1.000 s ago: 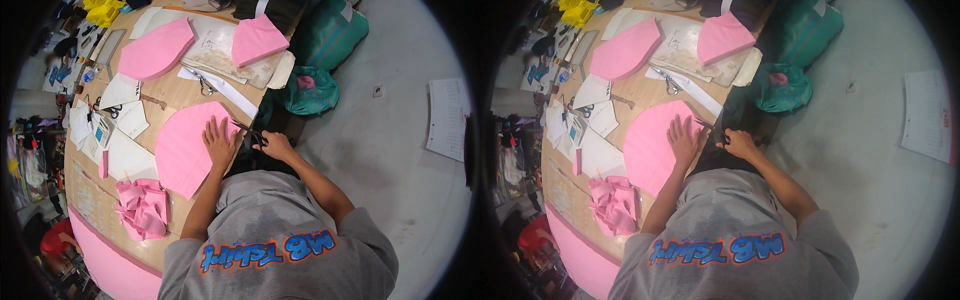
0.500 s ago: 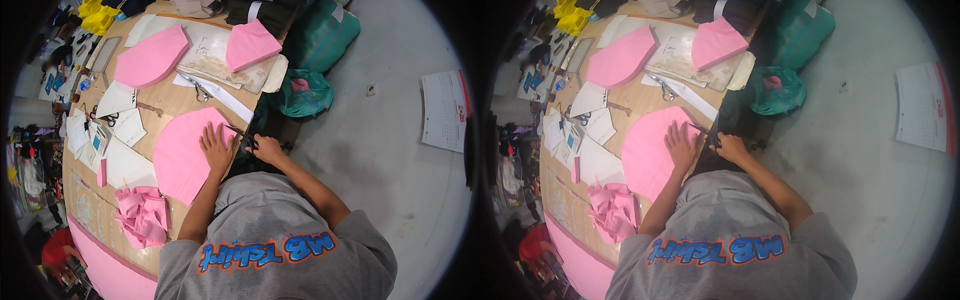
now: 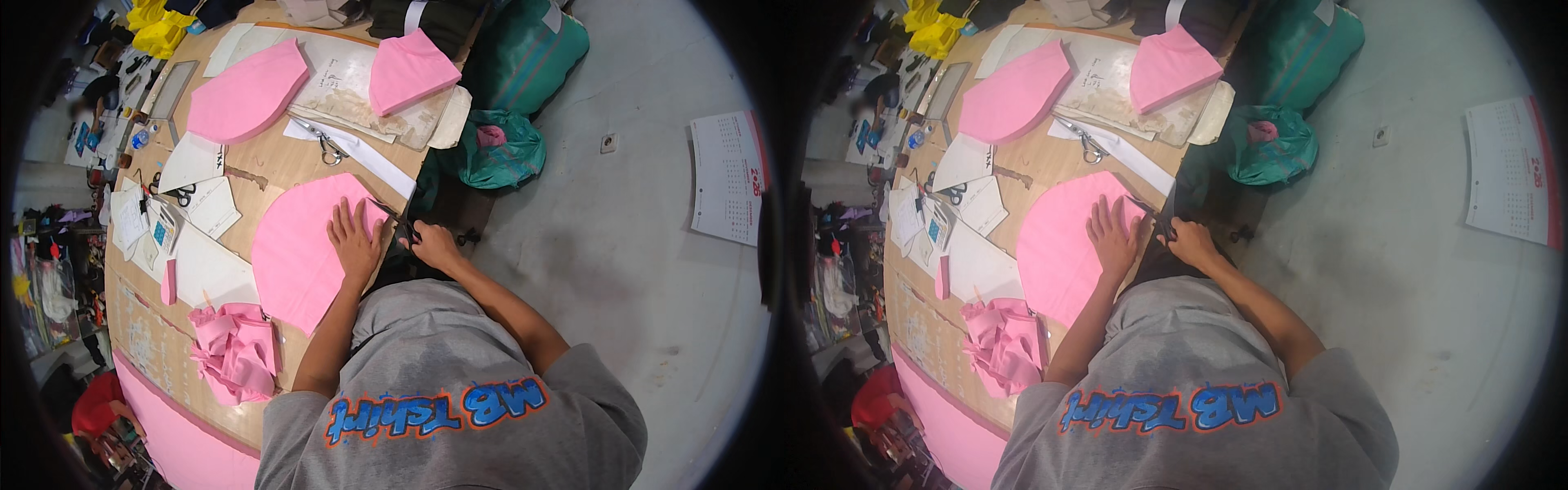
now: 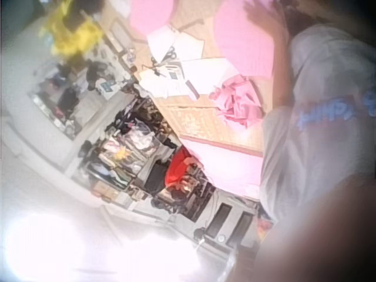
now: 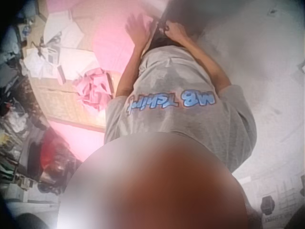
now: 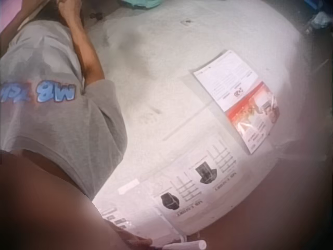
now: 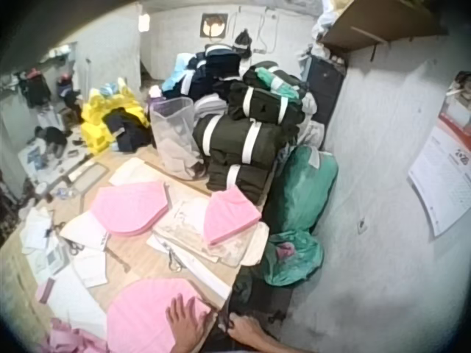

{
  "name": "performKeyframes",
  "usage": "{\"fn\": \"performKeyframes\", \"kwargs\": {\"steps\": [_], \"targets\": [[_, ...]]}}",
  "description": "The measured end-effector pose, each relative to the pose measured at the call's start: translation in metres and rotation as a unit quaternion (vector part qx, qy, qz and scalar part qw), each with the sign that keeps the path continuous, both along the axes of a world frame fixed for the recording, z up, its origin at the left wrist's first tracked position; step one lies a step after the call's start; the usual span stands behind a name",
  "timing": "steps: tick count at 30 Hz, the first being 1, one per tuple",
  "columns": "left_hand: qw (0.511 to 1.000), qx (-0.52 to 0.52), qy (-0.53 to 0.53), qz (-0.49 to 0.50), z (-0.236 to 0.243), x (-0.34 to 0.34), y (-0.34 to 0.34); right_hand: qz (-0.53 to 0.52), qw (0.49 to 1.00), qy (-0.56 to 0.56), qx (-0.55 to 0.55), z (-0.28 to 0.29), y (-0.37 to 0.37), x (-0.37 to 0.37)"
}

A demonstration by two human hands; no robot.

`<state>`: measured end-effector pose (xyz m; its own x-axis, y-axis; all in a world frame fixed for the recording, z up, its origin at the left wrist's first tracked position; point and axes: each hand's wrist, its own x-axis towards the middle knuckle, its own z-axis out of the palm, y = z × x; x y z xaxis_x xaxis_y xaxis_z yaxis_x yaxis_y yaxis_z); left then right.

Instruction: The person cuts pink fabric pieces using scissors on a cluttered worktable. They repeatedly trim and shape the fabric, then gather the cut pieces and place them into a green bag.

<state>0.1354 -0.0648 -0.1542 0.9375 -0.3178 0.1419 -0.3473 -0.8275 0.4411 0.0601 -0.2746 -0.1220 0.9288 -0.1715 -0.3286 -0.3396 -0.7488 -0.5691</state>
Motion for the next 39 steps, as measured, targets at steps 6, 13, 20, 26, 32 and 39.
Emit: {"fn": "performKeyframes", "kwargs": {"steps": [6,13,20,26,32,39], "targets": [[1.0,-0.001,-0.003,-0.004,0.0,-0.001,0.0,-0.015,1.0,-0.005,0.018,-0.002,0.002,-0.003],[1.0,0.008,0.008,-0.003,0.001,-0.001,0.001,-0.032,0.997,-0.046,0.045,-0.01,0.008,-0.005],[1.0,-0.003,-0.004,-0.012,0.002,-0.001,0.003,-0.038,0.995,0.027,0.084,0.006,0.002,-0.004],[1.0,-0.007,-0.004,-0.014,0.004,-0.001,0.002,-0.015,0.998,0.017,0.064,0.011,-0.003,0.005],[1.0,-0.007,-0.001,-0.013,0.005,0.0,0.002,-0.01,0.998,0.031,0.052,0.011,-0.003,0.014],[1.0,-0.009,0.005,-0.01,0.004,0.0,0.002,-0.004,0.999,-0.021,0.041,-0.008,0.003,0.011]]}}
